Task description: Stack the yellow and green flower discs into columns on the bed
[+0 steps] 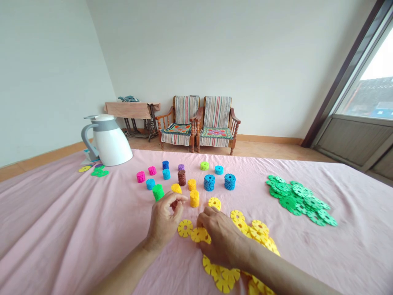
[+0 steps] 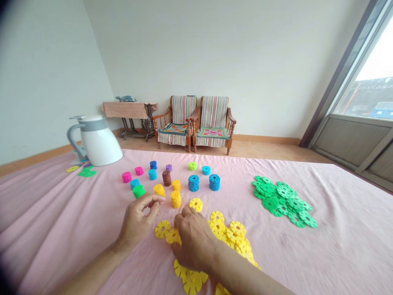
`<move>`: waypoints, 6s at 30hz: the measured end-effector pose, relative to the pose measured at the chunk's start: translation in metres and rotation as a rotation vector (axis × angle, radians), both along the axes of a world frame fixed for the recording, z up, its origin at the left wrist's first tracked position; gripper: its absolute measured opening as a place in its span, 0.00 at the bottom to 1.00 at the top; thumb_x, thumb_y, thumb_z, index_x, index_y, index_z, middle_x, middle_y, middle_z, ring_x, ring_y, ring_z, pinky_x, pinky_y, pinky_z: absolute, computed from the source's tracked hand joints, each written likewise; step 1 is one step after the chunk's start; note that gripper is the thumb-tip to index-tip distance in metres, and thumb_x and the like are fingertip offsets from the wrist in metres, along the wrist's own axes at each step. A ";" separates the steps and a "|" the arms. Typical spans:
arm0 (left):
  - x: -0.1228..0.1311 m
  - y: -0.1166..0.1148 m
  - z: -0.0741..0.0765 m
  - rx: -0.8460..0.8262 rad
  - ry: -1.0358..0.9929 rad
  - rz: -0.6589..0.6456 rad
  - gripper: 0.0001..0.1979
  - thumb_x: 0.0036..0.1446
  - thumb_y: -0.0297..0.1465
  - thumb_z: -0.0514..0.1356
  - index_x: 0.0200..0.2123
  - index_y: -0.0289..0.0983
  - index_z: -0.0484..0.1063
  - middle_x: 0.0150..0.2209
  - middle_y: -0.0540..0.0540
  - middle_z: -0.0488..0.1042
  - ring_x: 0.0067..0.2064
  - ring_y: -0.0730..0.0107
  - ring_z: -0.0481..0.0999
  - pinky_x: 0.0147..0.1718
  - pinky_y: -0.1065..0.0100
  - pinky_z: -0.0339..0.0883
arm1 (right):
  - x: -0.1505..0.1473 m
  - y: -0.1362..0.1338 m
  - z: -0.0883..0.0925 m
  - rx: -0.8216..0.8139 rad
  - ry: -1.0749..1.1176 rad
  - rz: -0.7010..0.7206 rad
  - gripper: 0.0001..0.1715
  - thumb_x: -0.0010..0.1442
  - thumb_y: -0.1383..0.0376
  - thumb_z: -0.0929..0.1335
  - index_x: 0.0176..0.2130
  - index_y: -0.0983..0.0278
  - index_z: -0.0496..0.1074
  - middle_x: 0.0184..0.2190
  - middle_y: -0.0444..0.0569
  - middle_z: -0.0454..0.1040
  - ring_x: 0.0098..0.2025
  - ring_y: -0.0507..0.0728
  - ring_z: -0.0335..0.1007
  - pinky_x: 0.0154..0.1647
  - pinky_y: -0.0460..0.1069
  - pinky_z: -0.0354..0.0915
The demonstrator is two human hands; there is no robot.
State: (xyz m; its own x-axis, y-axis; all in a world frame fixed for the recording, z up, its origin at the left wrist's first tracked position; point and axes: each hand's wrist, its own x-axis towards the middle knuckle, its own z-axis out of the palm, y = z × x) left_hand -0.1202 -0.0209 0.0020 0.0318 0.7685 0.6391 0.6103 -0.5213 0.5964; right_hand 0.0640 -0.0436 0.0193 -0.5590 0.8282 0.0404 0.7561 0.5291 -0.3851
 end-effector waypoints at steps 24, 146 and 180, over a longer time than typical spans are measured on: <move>0.002 -0.001 0.003 0.007 -0.011 -0.001 0.08 0.53 0.25 0.53 0.29 0.38 0.72 0.28 0.50 0.75 0.29 0.69 0.73 0.28 0.71 0.66 | -0.002 0.006 0.006 -0.085 0.034 0.023 0.20 0.42 0.61 0.72 0.37 0.63 0.67 0.39 0.51 0.67 0.41 0.60 0.63 0.40 0.52 0.61; 0.086 0.043 0.051 -0.398 0.820 -0.180 0.14 0.44 0.27 0.60 0.38 0.40 0.73 0.37 0.48 0.73 0.40 0.61 0.73 0.37 0.68 0.63 | 0.174 -0.007 -0.058 0.134 0.446 -0.389 0.07 0.54 0.72 0.61 0.29 0.61 0.66 0.28 0.44 0.69 0.28 0.52 0.66 0.29 0.46 0.58; 0.126 -0.030 0.044 -0.456 0.770 -0.488 0.09 0.43 0.24 0.58 0.31 0.39 0.71 0.32 0.50 0.68 0.35 0.68 0.69 0.35 0.68 0.63 | 0.174 -0.007 -0.057 0.122 0.454 -0.384 0.07 0.54 0.73 0.61 0.30 0.62 0.66 0.28 0.45 0.69 0.28 0.52 0.66 0.29 0.46 0.59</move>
